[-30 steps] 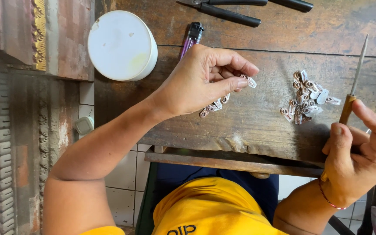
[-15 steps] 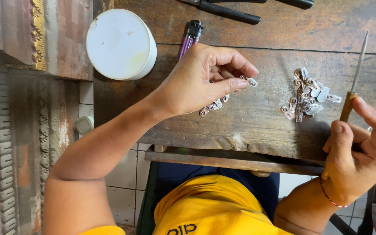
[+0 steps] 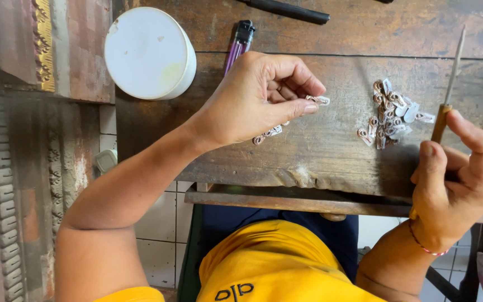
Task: A person uses a small metal file to refine and clean the edges of intricate metal jewelry components on a wooden workbench.
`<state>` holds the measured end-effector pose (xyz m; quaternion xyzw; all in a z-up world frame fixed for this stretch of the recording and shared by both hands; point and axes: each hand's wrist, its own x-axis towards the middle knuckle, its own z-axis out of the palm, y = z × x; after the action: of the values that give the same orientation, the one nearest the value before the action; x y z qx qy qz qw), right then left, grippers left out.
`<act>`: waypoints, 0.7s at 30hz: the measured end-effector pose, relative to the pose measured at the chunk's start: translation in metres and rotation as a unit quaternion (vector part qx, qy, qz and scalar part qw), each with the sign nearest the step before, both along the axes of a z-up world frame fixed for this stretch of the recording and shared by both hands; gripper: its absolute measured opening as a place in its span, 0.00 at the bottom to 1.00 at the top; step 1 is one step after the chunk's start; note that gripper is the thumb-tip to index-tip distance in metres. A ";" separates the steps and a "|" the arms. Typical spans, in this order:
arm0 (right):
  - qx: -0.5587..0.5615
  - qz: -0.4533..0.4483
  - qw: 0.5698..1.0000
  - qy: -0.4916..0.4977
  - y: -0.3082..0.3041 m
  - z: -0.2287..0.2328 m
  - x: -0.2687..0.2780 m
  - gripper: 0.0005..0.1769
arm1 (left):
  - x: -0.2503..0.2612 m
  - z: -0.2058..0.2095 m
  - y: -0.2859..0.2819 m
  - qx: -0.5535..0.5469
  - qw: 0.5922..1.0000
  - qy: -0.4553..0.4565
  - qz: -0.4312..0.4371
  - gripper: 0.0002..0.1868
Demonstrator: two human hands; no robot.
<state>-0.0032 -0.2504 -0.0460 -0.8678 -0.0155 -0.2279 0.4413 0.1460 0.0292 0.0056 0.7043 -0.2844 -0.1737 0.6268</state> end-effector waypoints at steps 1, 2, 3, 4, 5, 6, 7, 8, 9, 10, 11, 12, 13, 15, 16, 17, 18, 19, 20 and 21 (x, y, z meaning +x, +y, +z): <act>0.000 -0.004 1.000 0.002 -0.002 0.001 0.001 0.15 | 0.000 0.000 -0.002 0.000 1.000 0.002 -0.004 0.07; -0.013 0.007 1.000 0.003 -0.003 0.002 0.000 0.16 | -0.001 0.000 -0.002 -0.002 0.999 -0.054 0.000 0.06; -0.027 0.017 0.999 0.004 -0.003 0.002 -0.002 0.17 | -0.003 0.000 -0.002 -0.004 0.994 -0.109 0.003 0.06; -0.023 0.014 1.000 0.012 -0.005 0.001 -0.003 0.17 | -0.001 -0.001 -0.002 -0.001 0.995 -0.101 -0.001 0.06; 0.001 0.037 0.999 0.016 -0.006 -0.001 -0.005 0.16 | -0.001 -0.002 -0.002 0.002 0.980 -0.199 0.021 0.05; 0.023 0.061 0.998 0.016 -0.009 -0.003 -0.006 0.17 | -0.001 -0.005 -0.004 0.003 0.953 -0.299 0.043 0.07; 0.024 0.059 0.998 0.021 -0.012 0.000 -0.008 0.17 | -0.009 -0.006 -0.004 0.003 0.955 -0.294 0.041 0.07; 0.023 0.088 0.995 0.047 -0.013 0.003 -0.010 0.16 | -0.017 -0.007 -0.003 0.014 0.952 -0.299 0.061 0.05; 0.023 0.117 0.990 0.073 -0.015 0.006 -0.011 0.16 | -0.024 -0.008 -0.003 0.026 0.949 -0.303 0.082 0.03; 0.026 0.117 0.990 0.078 -0.016 0.012 -0.013 0.16 | -0.041 -0.007 -0.004 0.028 0.951 -0.298 0.081 0.03; -0.013 0.148 0.984 0.100 -0.018 0.019 -0.014 0.17 | -0.056 -0.006 -0.005 0.056 0.934 -0.338 0.099 0.05; -0.056 0.177 0.976 0.112 -0.019 0.026 -0.009 0.18 | -0.065 -0.004 -0.005 0.079 0.911 -0.388 0.118 0.07; -0.059 0.176 0.977 0.107 -0.022 0.022 -0.010 0.18 | -0.081 -0.006 -0.008 0.077 0.909 -0.393 0.118 0.07; -0.051 0.190 0.979 0.052 -0.027 0.012 -0.017 0.19 | -0.116 -0.013 -0.011 0.073 0.931 -0.331 0.134 0.08; -0.052 0.193 0.978 0.052 -0.017 0.015 -0.027 0.19 | -0.127 -0.020 -0.012 0.072 0.931 -0.330 0.138 0.08; -0.067 0.173 0.982 0.044 -0.007 0.018 -0.037 0.16 | -0.137 -0.027 -0.013 0.100 0.922 -0.332 0.170 0.06; -0.081 0.152 0.984 0.036 0.003 0.022 -0.047 0.14 | -0.147 -0.031 -0.015 0.128 0.912 -0.332 0.201 0.05; -0.081 0.154 0.984 0.037 0.014 0.025 -0.054 0.14 | -0.147 -0.034 -0.017 0.128 0.912 -0.332 0.203 0.05; -0.091 0.142 0.985 0.045 0.026 0.026 -0.064 0.15 | -0.149 -0.037 -0.018 0.135 0.905 -0.337 0.222 0.05; -0.101 0.130 0.985 0.053 0.038 0.028 -0.073 0.16 | -0.150 -0.041 -0.019 0.141 0.897 -0.342 0.241 0.05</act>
<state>-0.0760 -0.2121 -0.0185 -0.9093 -0.1279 -0.1193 0.3775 -0.0041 0.0104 -0.0354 0.8484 -0.2751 0.1956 0.4077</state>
